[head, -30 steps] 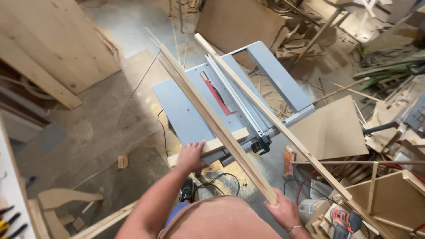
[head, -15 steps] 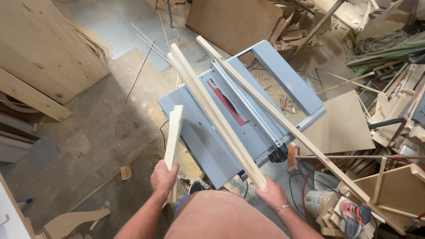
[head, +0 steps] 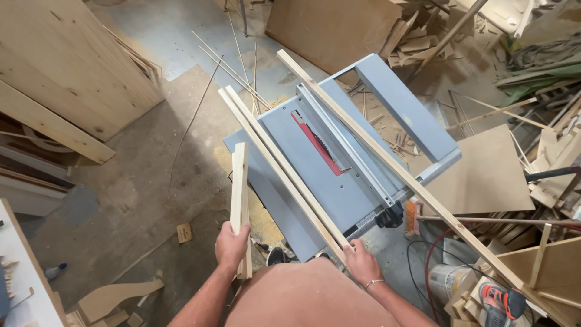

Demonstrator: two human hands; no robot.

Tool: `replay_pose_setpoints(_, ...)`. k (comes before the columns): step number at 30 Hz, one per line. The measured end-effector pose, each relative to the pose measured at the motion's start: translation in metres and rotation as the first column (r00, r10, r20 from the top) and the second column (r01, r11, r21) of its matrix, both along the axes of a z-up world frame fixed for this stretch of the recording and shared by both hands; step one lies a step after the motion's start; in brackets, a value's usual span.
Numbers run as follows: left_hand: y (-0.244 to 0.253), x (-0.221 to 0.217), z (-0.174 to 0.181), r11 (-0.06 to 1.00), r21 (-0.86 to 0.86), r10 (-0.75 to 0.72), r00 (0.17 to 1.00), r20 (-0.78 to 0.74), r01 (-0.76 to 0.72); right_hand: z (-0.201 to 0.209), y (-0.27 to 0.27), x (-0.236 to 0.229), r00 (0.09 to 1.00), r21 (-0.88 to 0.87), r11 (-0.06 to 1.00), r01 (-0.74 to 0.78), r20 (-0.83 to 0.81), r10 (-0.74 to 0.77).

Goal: Assembling thin wooden strips into a frame structure

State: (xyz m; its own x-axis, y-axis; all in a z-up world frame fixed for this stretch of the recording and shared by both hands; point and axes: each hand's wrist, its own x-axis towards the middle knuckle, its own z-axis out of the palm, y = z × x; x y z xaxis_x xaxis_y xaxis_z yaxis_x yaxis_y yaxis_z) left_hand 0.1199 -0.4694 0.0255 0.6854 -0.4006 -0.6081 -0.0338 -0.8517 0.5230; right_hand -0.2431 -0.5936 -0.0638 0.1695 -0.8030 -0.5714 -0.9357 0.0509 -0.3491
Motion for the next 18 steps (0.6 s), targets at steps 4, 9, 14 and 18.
replay_pose_setpoints(4, -0.001, -0.002, 0.003, 0.999, -0.014, -0.044, 0.999, 0.013, 0.044, 0.034, -0.014, -0.004, 1.0, -0.011, 1.0, 0.024, 0.004, -0.024)
replay_pose_setpoints(9, -0.026, 0.011, -0.001, 0.944, 0.107, -0.328, 0.922, 0.205, 0.312, 0.034, -0.045, -0.024, 1.0, -0.026, 1.0, 0.01, -0.029, -0.011)
replay_pose_setpoints(14, -0.094, 0.039, -0.001, 0.876, 0.057, -0.464, 0.806, 0.368, 0.478, 0.029, -0.071, -0.039, 0.994, 0.071, 0.993, 0.098, -0.057, -0.094)
replay_pose_setpoints(18, -0.166, 0.076, -0.057, 0.784, 0.056, -0.52, 0.604, 0.604, 0.618, 0.027, -0.078, -0.043, 0.985, 0.094, 0.98, 0.175, -0.009, -0.175)
